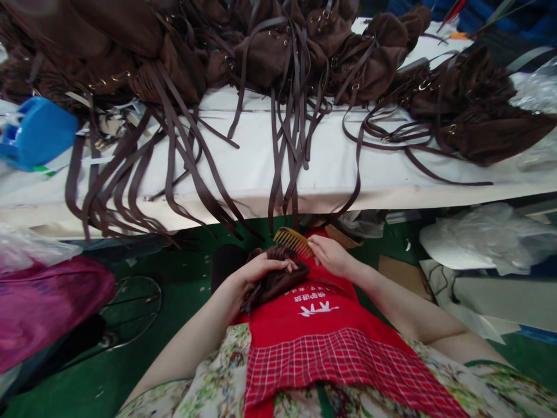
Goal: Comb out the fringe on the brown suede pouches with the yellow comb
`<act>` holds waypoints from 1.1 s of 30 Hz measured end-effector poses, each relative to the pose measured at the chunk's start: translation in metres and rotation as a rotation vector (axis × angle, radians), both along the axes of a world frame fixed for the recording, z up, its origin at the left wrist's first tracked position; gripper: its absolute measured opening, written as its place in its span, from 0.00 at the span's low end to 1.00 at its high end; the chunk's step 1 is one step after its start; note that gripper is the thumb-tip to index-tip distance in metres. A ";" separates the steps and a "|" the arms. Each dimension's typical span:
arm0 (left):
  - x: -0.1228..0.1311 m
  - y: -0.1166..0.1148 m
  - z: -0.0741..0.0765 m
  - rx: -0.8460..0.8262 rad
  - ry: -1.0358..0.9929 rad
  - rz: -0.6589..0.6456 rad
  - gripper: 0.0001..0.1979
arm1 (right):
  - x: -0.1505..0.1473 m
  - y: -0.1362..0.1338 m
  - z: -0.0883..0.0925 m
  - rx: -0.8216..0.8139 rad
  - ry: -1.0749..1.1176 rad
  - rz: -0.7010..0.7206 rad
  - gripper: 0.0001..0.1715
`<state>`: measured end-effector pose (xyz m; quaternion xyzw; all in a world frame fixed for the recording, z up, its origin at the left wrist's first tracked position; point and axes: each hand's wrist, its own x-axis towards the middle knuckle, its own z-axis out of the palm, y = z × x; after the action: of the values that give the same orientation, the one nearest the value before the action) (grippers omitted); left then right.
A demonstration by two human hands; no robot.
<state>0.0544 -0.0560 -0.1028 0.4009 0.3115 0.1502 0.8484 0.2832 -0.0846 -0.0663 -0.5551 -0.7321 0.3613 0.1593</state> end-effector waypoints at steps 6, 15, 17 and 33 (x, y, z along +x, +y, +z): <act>0.002 -0.013 -0.003 0.016 -0.018 0.026 0.12 | -0.023 -0.015 -0.030 0.111 -0.420 0.194 0.17; 0.015 -0.024 -0.014 0.028 0.114 0.256 0.19 | -0.033 0.016 -0.062 -0.085 -0.607 0.049 0.21; 0.017 -0.024 -0.019 0.102 0.182 0.251 0.19 | -0.036 0.019 -0.069 -0.099 -0.588 0.020 0.21; 0.007 -0.024 -0.023 0.115 0.242 0.260 0.22 | 0.013 0.033 -0.081 -0.392 0.016 -0.163 0.31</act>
<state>0.0612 -0.0798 -0.1254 0.4203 0.4513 0.2268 0.7538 0.2965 -0.0511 -0.1472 -0.6301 -0.5991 0.4871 0.0826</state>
